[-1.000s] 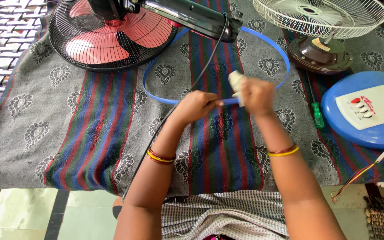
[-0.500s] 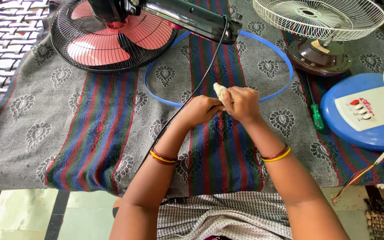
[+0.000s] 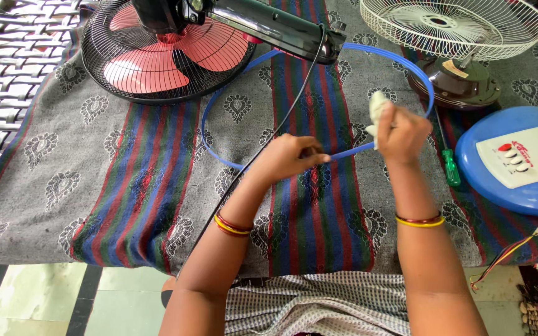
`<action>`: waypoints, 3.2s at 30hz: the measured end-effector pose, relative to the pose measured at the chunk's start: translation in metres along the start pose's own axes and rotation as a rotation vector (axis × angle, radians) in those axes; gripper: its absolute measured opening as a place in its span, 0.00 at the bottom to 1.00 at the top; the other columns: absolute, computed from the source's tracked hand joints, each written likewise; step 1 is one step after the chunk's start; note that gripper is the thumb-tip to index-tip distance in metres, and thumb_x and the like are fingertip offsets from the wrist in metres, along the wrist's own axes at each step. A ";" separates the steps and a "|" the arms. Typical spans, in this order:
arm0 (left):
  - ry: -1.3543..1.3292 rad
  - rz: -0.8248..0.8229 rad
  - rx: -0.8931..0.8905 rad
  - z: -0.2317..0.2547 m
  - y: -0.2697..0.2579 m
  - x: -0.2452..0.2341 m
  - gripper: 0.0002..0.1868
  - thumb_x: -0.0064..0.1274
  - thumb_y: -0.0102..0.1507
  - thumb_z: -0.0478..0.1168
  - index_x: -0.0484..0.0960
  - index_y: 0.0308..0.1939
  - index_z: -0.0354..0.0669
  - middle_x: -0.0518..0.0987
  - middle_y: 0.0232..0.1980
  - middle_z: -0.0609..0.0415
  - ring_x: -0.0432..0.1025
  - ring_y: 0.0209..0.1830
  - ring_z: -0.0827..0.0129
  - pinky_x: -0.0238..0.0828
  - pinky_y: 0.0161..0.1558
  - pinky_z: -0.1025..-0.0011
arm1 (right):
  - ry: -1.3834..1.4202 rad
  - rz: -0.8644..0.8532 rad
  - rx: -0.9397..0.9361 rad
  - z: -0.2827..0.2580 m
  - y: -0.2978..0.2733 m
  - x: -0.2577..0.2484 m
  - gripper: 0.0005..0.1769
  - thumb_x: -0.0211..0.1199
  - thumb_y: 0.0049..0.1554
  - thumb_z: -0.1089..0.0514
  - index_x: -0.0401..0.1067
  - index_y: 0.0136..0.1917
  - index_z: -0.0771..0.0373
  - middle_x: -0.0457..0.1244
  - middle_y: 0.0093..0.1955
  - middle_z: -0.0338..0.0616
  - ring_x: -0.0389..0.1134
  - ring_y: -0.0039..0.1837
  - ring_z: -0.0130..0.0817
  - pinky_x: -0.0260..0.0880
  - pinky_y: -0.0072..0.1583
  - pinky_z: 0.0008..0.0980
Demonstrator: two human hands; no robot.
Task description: The person wipes the inside of a white fan cage with a cloth, then wipes a blue plastic ring. The person uses a green spray bottle to apply liquid to the cloth before continuing to wipe the fan cage.
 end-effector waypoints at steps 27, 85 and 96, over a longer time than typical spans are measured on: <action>0.132 -0.341 0.220 0.031 -0.010 0.057 0.19 0.58 0.64 0.54 0.86 0.38 0.41 0.80 0.28 0.42 0.75 0.30 0.45 0.69 0.32 0.52 | 1.857 0.496 0.995 0.224 -0.068 0.001 0.29 0.54 0.64 0.33 0.73 0.59 0.60 0.69 0.48 0.49 0.70 0.47 0.45 0.73 0.54 0.44; -0.263 -0.442 0.003 0.019 -0.014 0.005 0.17 0.66 0.59 0.51 0.86 0.29 0.40 0.77 0.21 0.55 0.73 0.18 0.74 0.69 0.21 0.72 | 0.138 -0.234 -0.049 -0.024 -0.033 -0.001 0.18 0.58 0.62 0.56 0.74 0.32 0.62 0.62 0.24 0.42 0.64 0.27 0.37 0.61 0.34 0.39; -0.159 -0.498 -0.222 -0.018 -0.022 0.003 0.23 0.65 0.58 0.58 0.87 0.29 0.39 0.84 0.26 0.53 0.81 0.24 0.67 0.78 0.27 0.68 | -0.194 -0.017 0.107 0.107 -0.049 -0.017 0.18 0.60 0.70 0.54 0.77 0.40 0.63 0.65 0.34 0.51 0.68 0.36 0.50 0.65 0.41 0.43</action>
Point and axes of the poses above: each hand's wrist, its own y-axis towards the middle knuckle, its own x-axis out of the palm, z = x × y, the point moved 5 cm from there along y, towards the middle knuckle
